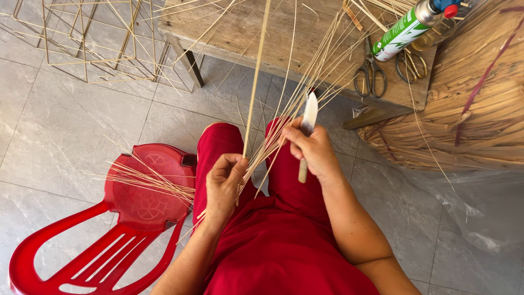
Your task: The person uses a blowtorch to heat a thin bamboo stick, then retrieves a knife and scissors from a nearby kitchen area. They return to the workbench and use the knife to split and sharpen the bamboo stick, preparing it for assembly.
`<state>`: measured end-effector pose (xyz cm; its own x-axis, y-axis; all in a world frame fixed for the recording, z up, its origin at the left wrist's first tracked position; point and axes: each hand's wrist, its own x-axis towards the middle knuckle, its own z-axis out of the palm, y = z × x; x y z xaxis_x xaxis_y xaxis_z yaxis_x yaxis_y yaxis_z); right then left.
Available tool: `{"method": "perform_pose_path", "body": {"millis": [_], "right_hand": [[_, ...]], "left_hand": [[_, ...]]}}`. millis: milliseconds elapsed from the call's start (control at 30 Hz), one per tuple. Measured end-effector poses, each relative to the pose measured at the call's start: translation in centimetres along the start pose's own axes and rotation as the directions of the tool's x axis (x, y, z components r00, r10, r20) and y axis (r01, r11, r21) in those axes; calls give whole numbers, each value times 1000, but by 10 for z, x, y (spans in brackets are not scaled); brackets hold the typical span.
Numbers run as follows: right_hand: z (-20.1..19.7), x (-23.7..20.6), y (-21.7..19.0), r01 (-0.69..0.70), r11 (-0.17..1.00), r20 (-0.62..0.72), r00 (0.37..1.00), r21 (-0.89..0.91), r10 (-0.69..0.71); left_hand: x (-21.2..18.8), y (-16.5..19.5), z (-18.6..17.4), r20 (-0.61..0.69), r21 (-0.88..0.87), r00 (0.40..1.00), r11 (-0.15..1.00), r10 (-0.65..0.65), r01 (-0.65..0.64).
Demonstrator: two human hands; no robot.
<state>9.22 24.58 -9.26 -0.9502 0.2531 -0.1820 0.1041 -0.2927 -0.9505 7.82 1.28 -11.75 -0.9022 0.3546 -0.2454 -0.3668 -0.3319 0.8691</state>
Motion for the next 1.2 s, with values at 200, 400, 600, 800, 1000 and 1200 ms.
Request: {"method": "perform_pose_path", "body": {"millis": [200, 400, 600, 800, 1000, 1200], "right_hand": [[-39, 18, -17, 53, 990, -133, 989, -130, -70], [-76, 74, -28, 68, 987, -221, 970, -143, -99], [-97, 148, -66, 42, 948, -330, 932, -315, -151], [-50, 93, -66, 69, 865, -256, 941, -497, -222], [44, -49, -24, 106, 976, 339, 940, -189, -37], [61, -83, -16, 240, 911, 379, 920, -336, -102]], "left_hand": [[0, 11, -15, -64, 51, 993, 994, 101, -98], [-13, 34, -17, -108, 102, 992, 994, 58, -47], [-26, 57, -14, 44, -47, 962, 963, 268, -266], [-33, 70, -9, 7, -275, 964, 928, 266, -254], [-20, 66, 4, -102, -378, 947, 869, 304, -320], [-13, 57, 16, -172, -345, 936, 871, 306, -349]]}}
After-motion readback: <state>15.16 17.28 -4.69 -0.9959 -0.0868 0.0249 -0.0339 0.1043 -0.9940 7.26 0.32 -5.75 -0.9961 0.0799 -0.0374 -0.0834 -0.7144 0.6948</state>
